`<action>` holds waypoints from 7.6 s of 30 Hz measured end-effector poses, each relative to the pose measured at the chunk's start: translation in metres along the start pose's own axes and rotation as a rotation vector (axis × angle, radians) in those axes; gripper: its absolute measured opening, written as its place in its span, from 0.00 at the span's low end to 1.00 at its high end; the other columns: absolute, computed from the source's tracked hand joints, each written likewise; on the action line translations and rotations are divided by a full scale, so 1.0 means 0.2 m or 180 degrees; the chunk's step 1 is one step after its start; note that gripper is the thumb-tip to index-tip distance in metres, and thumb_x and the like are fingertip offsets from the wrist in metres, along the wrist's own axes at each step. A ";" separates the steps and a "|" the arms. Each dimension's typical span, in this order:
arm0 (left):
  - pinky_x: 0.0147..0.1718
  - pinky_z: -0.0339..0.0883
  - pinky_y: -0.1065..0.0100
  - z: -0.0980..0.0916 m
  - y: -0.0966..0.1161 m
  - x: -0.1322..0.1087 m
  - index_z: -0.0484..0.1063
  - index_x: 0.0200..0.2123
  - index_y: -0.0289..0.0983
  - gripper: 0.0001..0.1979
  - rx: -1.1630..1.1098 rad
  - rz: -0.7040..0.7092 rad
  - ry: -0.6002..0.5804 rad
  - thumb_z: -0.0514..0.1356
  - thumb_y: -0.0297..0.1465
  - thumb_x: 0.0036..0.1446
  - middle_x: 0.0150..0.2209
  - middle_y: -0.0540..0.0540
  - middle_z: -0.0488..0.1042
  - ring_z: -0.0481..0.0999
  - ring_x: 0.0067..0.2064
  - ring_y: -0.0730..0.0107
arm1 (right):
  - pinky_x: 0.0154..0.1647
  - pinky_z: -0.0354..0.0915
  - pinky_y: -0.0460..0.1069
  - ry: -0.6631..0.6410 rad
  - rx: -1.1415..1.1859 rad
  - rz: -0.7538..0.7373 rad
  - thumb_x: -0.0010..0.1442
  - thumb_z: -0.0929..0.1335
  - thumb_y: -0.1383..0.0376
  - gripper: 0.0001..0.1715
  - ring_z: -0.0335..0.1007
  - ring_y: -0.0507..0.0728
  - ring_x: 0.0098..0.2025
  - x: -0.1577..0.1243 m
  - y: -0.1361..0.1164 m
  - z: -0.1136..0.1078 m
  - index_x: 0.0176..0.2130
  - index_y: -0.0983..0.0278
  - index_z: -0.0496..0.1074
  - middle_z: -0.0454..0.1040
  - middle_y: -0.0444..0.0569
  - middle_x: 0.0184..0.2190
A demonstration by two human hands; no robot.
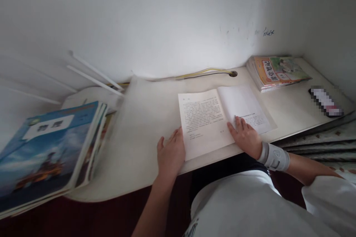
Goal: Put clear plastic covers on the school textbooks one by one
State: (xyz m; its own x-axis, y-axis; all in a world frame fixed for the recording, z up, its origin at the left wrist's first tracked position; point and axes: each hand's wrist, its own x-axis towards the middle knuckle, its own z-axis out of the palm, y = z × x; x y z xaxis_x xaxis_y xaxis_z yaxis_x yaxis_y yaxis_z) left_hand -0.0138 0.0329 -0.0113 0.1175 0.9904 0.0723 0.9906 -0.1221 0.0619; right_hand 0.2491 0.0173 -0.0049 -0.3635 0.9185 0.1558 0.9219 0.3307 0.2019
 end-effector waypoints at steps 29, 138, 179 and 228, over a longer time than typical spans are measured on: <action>0.58 0.40 0.40 -0.06 0.08 0.01 0.62 0.58 0.37 0.25 0.0010 -0.0009 -0.0256 0.39 0.24 0.60 0.60 0.35 0.60 0.63 0.58 0.54 | 0.36 0.69 0.56 -0.0332 -0.0167 0.0419 0.63 0.55 0.73 0.29 0.68 0.64 0.50 -0.02 0.08 -0.04 0.62 0.63 0.55 0.65 0.71 0.54; 0.58 0.55 0.54 0.12 0.32 0.00 0.46 0.62 0.22 0.27 -0.0870 0.0342 0.0504 0.43 0.29 0.62 0.61 0.25 0.54 0.54 0.63 0.55 | 0.60 0.39 0.70 0.0254 0.1300 -0.0041 0.54 0.68 0.55 0.37 0.32 0.70 0.67 0.39 0.01 -0.04 0.60 0.61 0.58 0.41 0.58 0.67; 0.55 0.55 0.45 0.12 0.28 0.00 0.66 0.55 0.33 0.25 -0.0721 0.0533 0.0669 0.43 0.38 0.61 0.57 0.35 0.66 0.60 0.60 0.45 | 0.47 0.59 0.61 0.0743 0.0477 0.3152 0.55 0.58 0.67 0.29 0.69 0.66 0.45 -0.60 1.63 0.25 0.55 0.76 0.61 0.74 0.66 0.42; 0.52 0.63 0.50 0.07 0.25 -0.04 0.74 0.45 0.36 0.14 -0.0929 0.0226 0.1605 0.51 0.32 0.61 0.52 0.37 0.71 0.65 0.58 0.54 | 0.60 0.48 0.64 0.0060 0.1128 -0.0301 0.58 0.65 0.55 0.30 0.43 0.67 0.66 0.26 -0.05 -0.08 0.56 0.65 0.64 0.52 0.62 0.63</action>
State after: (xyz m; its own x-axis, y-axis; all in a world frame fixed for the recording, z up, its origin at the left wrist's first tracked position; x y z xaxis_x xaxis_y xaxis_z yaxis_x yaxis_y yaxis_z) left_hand 0.0363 0.0194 -0.0222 0.0640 0.8349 0.5466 0.9128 -0.2704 0.3061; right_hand 0.2184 0.0589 0.0167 -0.4488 0.8771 0.1710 0.8720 0.4717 -0.1306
